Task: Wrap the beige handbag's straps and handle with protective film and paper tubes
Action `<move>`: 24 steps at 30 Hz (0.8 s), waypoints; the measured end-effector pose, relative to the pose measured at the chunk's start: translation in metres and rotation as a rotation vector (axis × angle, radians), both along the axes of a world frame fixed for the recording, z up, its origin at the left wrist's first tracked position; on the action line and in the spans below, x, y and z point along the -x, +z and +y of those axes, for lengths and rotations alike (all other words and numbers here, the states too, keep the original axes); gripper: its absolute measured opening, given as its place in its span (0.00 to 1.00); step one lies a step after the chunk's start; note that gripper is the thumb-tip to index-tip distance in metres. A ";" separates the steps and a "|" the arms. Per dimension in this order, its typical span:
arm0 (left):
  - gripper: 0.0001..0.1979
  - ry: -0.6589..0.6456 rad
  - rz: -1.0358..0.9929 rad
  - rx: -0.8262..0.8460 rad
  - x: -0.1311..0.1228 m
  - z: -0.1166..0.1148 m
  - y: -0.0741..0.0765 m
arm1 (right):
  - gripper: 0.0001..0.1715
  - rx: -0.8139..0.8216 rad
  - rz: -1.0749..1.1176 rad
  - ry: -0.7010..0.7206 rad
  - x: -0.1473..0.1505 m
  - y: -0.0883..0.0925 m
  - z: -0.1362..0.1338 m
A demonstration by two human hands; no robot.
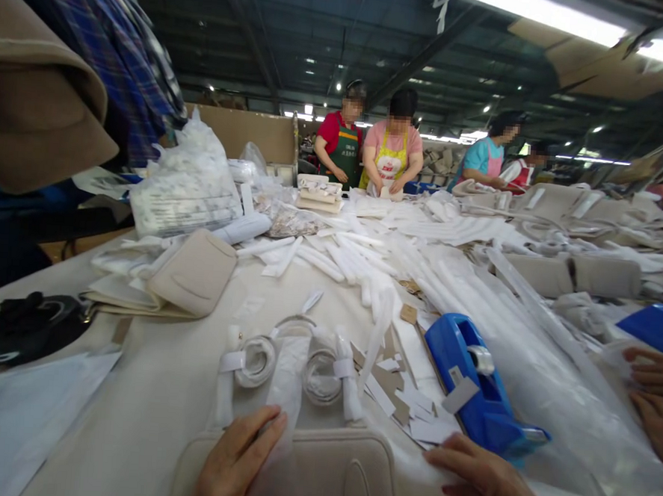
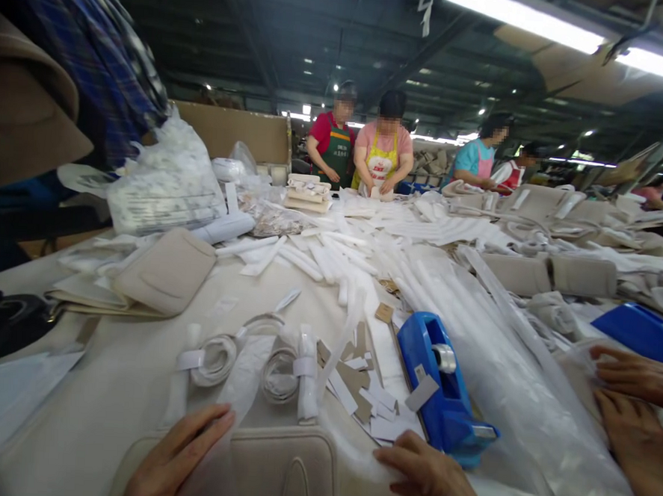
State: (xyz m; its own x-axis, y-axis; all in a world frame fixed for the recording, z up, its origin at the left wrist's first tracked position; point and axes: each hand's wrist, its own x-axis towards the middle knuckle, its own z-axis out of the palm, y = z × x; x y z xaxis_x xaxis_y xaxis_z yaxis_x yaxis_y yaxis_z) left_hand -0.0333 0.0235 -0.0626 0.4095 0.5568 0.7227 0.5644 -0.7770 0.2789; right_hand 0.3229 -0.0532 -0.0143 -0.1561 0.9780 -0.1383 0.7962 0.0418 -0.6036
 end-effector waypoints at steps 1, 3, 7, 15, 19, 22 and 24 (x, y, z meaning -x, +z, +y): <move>0.18 0.000 -0.008 0.005 0.000 0.000 0.000 | 0.19 0.010 -0.005 0.026 0.005 0.005 0.011; 0.19 0.000 -0.019 0.013 0.000 -0.001 0.002 | 0.20 0.030 -0.034 0.077 0.020 0.014 0.035; 0.18 0.014 -0.042 0.018 -0.002 -0.002 0.006 | 0.19 0.064 -0.044 0.259 0.056 0.024 0.070; 0.19 0.055 -0.060 0.068 -0.004 -0.003 0.009 | 0.20 0.250 0.032 0.284 0.056 0.031 0.071; 0.19 0.062 -0.085 0.068 -0.004 -0.002 0.008 | 0.09 0.167 0.127 0.295 0.068 0.017 0.076; 0.19 0.047 -0.072 0.064 -0.003 -0.001 0.007 | 0.10 0.107 0.159 0.251 0.077 0.008 0.079; 0.19 0.027 -0.049 0.065 -0.002 0.000 0.006 | 0.10 0.121 0.172 0.263 0.076 0.012 0.079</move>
